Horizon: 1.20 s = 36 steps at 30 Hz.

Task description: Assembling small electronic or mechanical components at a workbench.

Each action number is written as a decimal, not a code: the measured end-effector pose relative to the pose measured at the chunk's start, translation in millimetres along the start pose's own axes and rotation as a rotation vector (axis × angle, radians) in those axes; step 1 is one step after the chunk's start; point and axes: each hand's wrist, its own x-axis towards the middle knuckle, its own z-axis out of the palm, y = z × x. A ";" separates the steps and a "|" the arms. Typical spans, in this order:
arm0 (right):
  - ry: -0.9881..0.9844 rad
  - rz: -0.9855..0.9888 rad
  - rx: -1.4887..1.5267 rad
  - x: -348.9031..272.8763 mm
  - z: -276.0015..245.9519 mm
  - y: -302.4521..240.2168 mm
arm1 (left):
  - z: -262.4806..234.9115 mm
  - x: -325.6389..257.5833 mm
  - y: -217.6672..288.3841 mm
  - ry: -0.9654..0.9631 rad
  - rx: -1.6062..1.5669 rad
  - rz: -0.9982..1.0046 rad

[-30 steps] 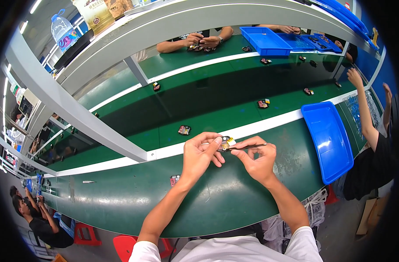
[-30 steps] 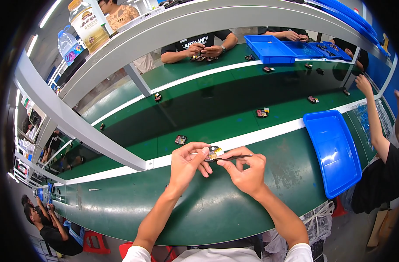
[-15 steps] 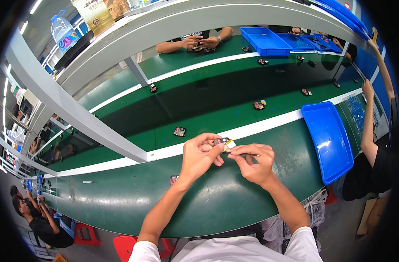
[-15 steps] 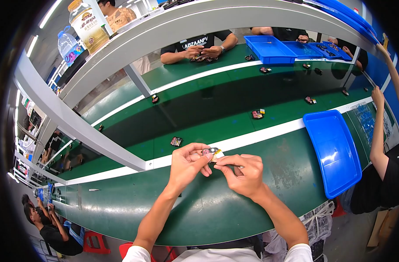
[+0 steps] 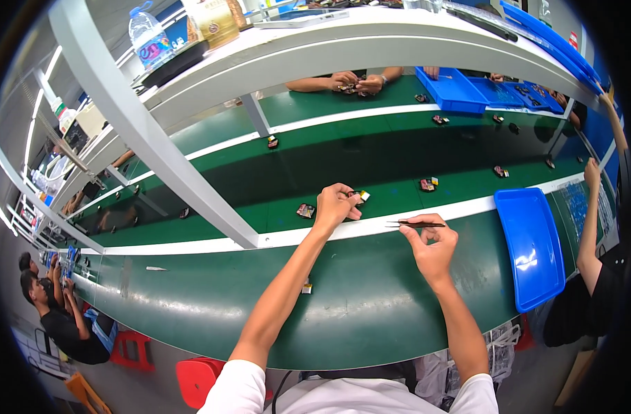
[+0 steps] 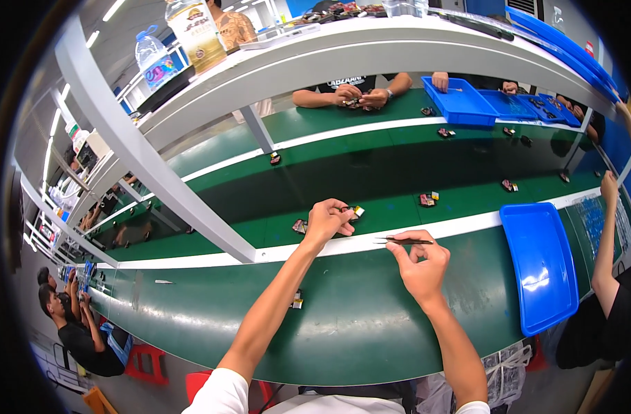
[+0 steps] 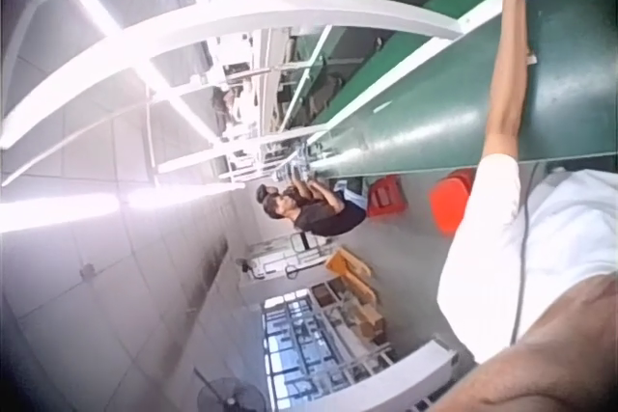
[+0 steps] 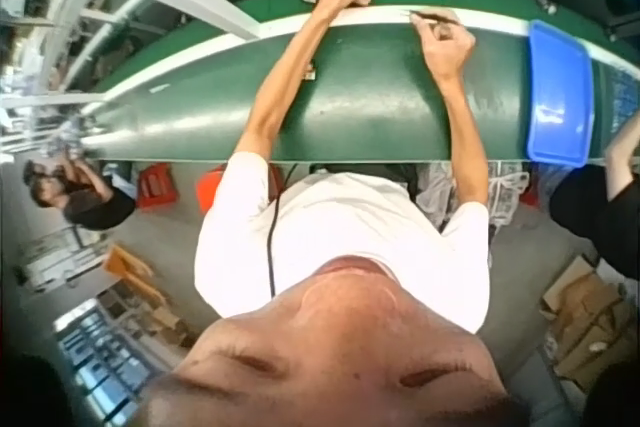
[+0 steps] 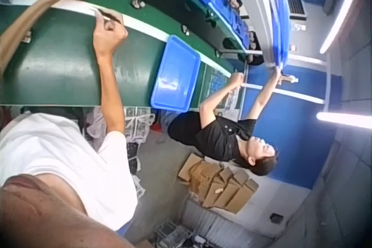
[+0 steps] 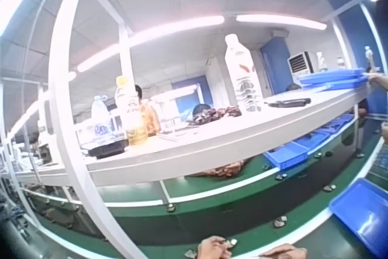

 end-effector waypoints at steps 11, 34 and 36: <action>-0.046 0.032 0.095 -1.5 4.1 -1.7 | -127.5 12.5 -1.8 0.195 0.922 -0.065; -0.139 0.378 0.497 -1.3 6.4 -7.5 | -35.8 -56.6 40.6 -0.142 -0.193 -0.065; -0.139 0.388 0.488 -1.2 6.1 -8.8 | -28.1 -58.5 39.1 -0.158 -0.240 -0.070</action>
